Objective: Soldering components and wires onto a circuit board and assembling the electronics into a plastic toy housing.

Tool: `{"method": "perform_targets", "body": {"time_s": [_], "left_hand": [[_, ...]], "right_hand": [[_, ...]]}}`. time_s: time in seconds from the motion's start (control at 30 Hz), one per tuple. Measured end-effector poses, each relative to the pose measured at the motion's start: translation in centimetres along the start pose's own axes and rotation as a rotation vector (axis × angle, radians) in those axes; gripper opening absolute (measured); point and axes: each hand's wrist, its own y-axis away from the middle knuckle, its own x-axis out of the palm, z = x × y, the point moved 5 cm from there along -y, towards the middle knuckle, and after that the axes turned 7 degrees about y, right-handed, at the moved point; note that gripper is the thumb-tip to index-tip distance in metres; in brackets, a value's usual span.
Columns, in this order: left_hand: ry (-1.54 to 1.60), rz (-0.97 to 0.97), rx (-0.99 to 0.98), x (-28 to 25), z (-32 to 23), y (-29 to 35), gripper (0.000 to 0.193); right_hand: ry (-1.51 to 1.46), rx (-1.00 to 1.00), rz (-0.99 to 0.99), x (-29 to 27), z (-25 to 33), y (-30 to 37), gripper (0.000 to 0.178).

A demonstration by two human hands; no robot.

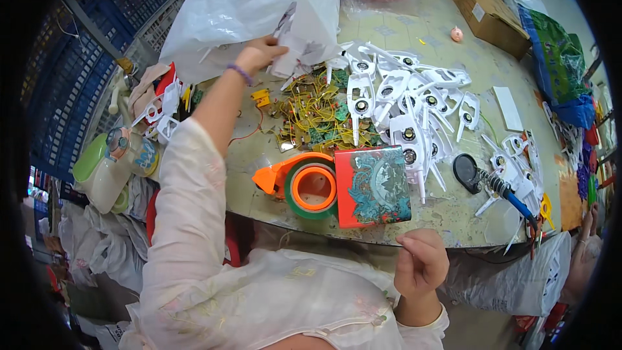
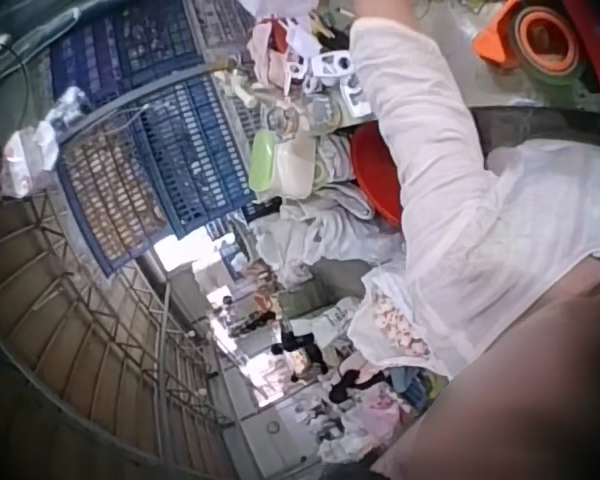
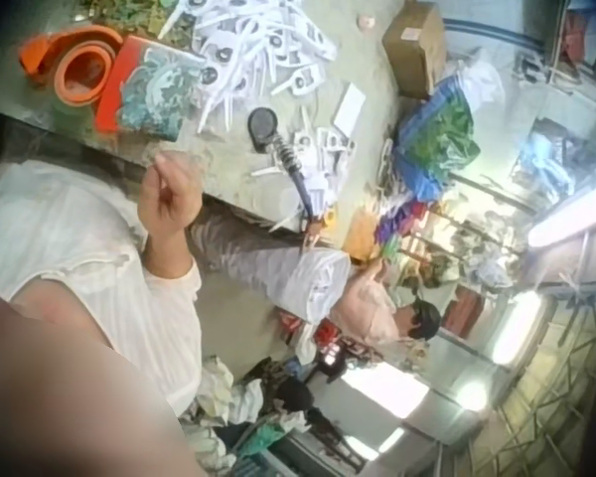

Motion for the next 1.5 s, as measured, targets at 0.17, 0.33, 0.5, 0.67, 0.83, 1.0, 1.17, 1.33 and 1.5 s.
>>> {"method": "perform_targets", "body": {"time_s": [0.17,0.33,0.5,0.67,0.83,1.0,1.17,1.33,1.5], "left_hand": [[0.444,0.12,-0.14,-4.7,-2.3,8.5,0.039],[0.569,0.586,-0.335,-0.1,-4.6,20.2,0.072],[0.288,0.695,-0.303,4.2,-5.7,25.3,0.097],[-0.4,0.579,0.118,3.4,-7.4,24.3,0.063],[-0.517,0.263,0.521,2.5,-7.9,17.2,0.015],[-0.755,0.407,0.638,6.7,-4.2,13.4,0.011],[-0.841,0.532,0.701,7.2,-3.3,13.3,0.017],[-0.827,0.631,0.697,6.7,-4.0,13.3,0.02],[-0.406,0.663,0.546,4.2,-4.9,13.0,0.019]], "right_hand": [[-0.018,0.004,0.029,0.3,-0.6,0.1,0.017],[-0.077,0.081,0.019,1.2,-1.3,-0.2,0.02],[-0.077,0.015,0.079,2.6,-0.7,-0.6,0.019],[-0.025,-0.028,0.098,2.1,-0.5,-0.6,0.02],[-0.026,-0.003,0.048,1.2,-0.8,-0.2,0.019],[-0.018,-0.01,0.057,0.9,-0.9,0.1,0.019],[-0.02,0.018,0.036,0.7,-1.2,0.2,0.02],[-0.02,0.023,0.057,1.0,-1.4,0.4,0.02],[-0.029,0.026,0.026,0.5,-1.5,0.6,0.019]]}}
